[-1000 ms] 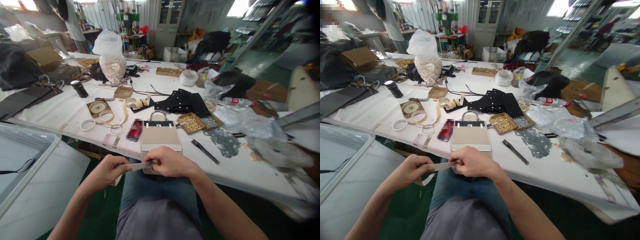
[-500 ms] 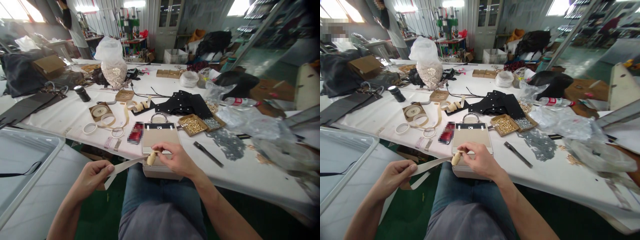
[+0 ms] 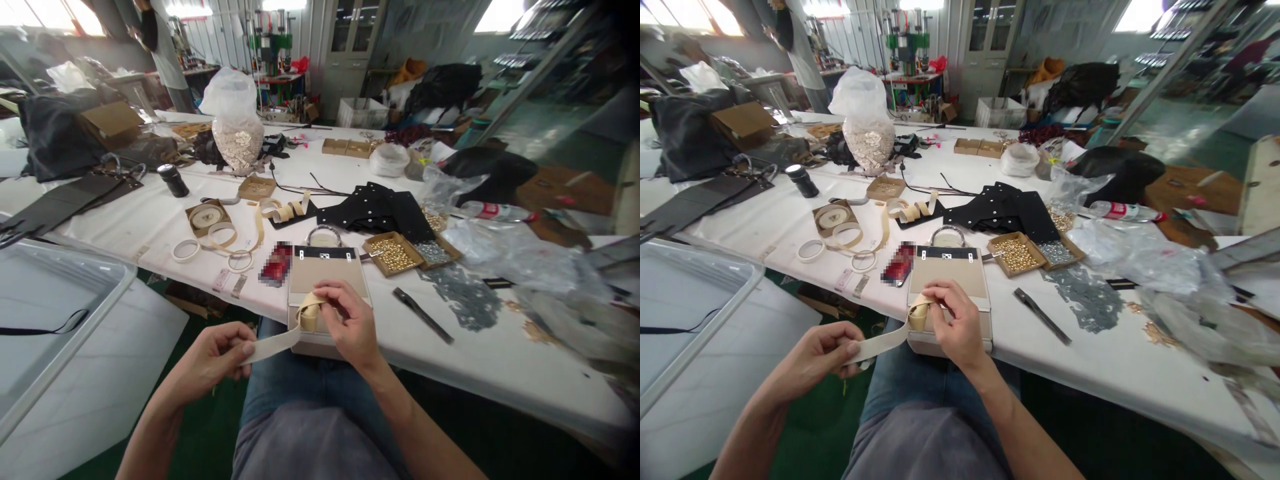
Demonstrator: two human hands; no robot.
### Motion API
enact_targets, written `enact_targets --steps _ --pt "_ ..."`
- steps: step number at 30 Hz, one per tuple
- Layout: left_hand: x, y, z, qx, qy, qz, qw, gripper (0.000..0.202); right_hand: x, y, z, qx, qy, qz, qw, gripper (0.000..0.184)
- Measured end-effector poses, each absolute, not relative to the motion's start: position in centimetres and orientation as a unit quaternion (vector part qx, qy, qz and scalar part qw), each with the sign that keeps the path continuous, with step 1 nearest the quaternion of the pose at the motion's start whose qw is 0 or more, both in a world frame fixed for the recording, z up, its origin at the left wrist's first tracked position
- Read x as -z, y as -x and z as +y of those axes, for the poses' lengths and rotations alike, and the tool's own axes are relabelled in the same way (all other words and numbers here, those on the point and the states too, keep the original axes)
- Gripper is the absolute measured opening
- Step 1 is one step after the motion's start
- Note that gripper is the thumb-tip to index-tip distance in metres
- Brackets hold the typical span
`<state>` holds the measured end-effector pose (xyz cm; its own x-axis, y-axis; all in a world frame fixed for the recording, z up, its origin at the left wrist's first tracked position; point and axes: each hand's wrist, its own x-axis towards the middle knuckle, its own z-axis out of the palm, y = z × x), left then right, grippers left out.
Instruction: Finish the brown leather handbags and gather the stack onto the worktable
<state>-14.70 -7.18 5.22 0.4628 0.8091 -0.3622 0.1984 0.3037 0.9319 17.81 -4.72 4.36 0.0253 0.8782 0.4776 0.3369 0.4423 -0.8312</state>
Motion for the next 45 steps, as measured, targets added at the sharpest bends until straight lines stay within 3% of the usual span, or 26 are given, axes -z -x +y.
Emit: enact_targets --steps 4,7,10,17,20,23,27,30,32,37,42,45 --pt "-6.0 11.0 -6.9 -0.265 -0.526 0.318 0.743 0.074 -4.5 -16.5 -5.8 -0.135 0.402 -0.703 0.571 0.028" --pt "-5.9 8.3 -6.6 -0.324 -0.523 0.295 0.731 0.067 -3.8 -15.8 -6.6 -0.133 0.348 -0.722 0.583 0.043" --pt "-5.6 6.7 -6.5 -0.386 -0.541 0.364 0.653 0.051 -3.1 -15.6 -7.3 -0.17 0.342 -0.699 0.605 0.05" --pt "-4.9 5.8 -6.8 -0.424 -0.55 0.397 0.6 0.048 -3.9 -15.5 -7.7 -0.264 0.409 -0.609 0.626 0.017" --pt "-4.0 5.7 -7.1 -0.436 -0.532 0.437 0.58 0.044 -3.7 -15.3 -7.3 -0.356 0.449 -0.541 0.616 0.016" --pt "-3.5 5.8 -7.4 -0.421 -0.538 0.478 0.551 0.041 -3.0 -15.2 -6.3 -0.532 0.449 -0.382 0.607 0.021" --pt "-3.5 6.8 -7.7 -0.403 -0.531 0.472 0.577 0.049 -2.8 -15.3 -4.8 -0.654 0.405 -0.222 0.6 0.038" --pt "-2.9 8.6 -7.8 -0.399 -0.513 0.479 0.59 0.062 -3.4 -15.8 -3.8 -0.624 0.414 -0.202 0.631 0.04" --pt "-2.3 10.2 -7.8 -0.408 -0.51 0.497 0.572 0.048 -3.8 -16.5 -3.4 -0.6 0.423 -0.219 0.642 0.042" --pt "-1.7 14.6 -7.6 -0.561 -0.368 0.49 0.557 0.04 -3.7 -20.1 -3.3 -0.59 0.468 -0.372 0.542 0.058" --pt "-2.7 18.9 -7.6 -0.679 -0.197 0.393 0.588 0.052 -2.9 -25.7 -3.9 -0.553 0.473 -0.5 0.469 0.043" --pt "-2.3 20.3 -7.9 -0.683 -0.155 0.375 0.608 0.052 -3.1 -28.4 -4.0 -0.546 0.472 -0.492 0.487 0.036"
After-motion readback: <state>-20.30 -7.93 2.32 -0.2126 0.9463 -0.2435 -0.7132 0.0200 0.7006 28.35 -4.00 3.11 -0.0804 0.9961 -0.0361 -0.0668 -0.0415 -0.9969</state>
